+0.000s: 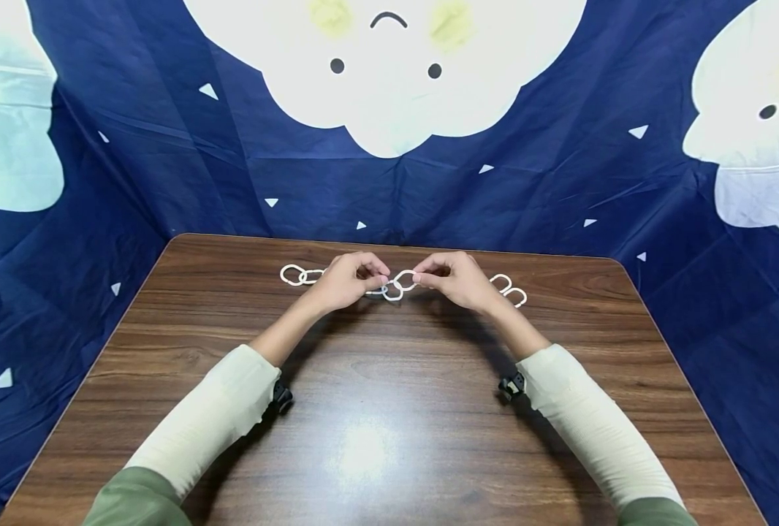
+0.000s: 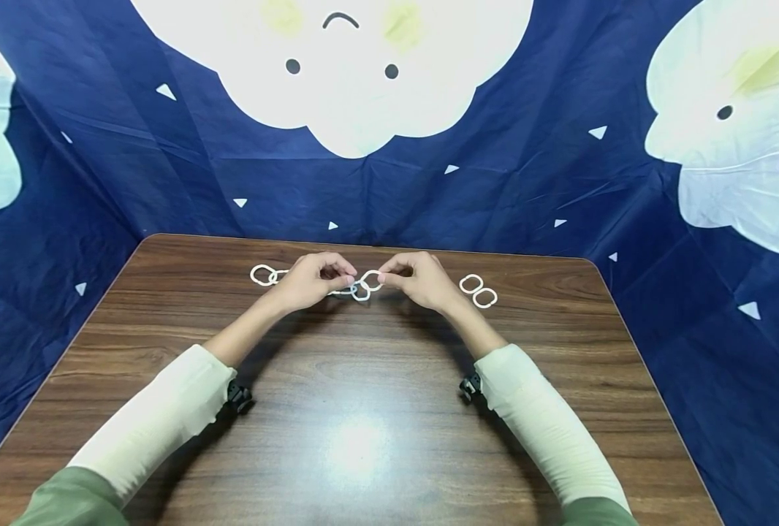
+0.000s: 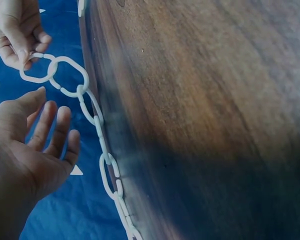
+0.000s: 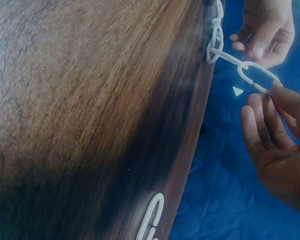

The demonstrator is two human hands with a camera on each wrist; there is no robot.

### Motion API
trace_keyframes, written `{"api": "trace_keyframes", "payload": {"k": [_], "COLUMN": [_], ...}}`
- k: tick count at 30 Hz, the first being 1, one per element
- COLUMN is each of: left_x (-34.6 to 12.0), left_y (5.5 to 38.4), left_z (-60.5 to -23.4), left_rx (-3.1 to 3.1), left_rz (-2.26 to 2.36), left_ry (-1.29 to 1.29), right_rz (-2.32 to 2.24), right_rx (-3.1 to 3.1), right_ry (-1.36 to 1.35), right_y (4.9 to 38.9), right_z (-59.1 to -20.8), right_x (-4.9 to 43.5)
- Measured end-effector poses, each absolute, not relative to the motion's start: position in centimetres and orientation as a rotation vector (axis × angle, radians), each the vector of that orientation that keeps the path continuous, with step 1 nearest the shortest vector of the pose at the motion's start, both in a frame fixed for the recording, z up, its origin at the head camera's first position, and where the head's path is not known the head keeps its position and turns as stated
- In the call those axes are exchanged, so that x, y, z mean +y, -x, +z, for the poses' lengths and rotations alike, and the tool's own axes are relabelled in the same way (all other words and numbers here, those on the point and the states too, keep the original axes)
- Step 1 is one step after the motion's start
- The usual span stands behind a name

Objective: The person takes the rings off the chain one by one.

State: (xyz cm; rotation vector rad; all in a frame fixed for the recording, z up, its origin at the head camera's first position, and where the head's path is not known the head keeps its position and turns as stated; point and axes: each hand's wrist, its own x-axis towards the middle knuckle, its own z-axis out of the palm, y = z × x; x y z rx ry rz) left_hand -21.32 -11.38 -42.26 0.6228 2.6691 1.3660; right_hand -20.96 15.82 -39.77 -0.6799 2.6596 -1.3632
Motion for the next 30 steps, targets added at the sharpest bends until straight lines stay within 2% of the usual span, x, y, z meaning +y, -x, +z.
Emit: {"api": "trace_keyframes", "payload": {"k": [30], "left_x": [-10.76], "left_y": [21.61], "left_z": [-43.06], "left_rx": [2.670], "left_rz": [1.189], "left_ry": [-0.625], "right_rz": [-1.385], "right_rx": [2.641], "right_ry": [0.633], "right_y": [20.89], "right_z": [-39.70], "right_x": [16.02]}}
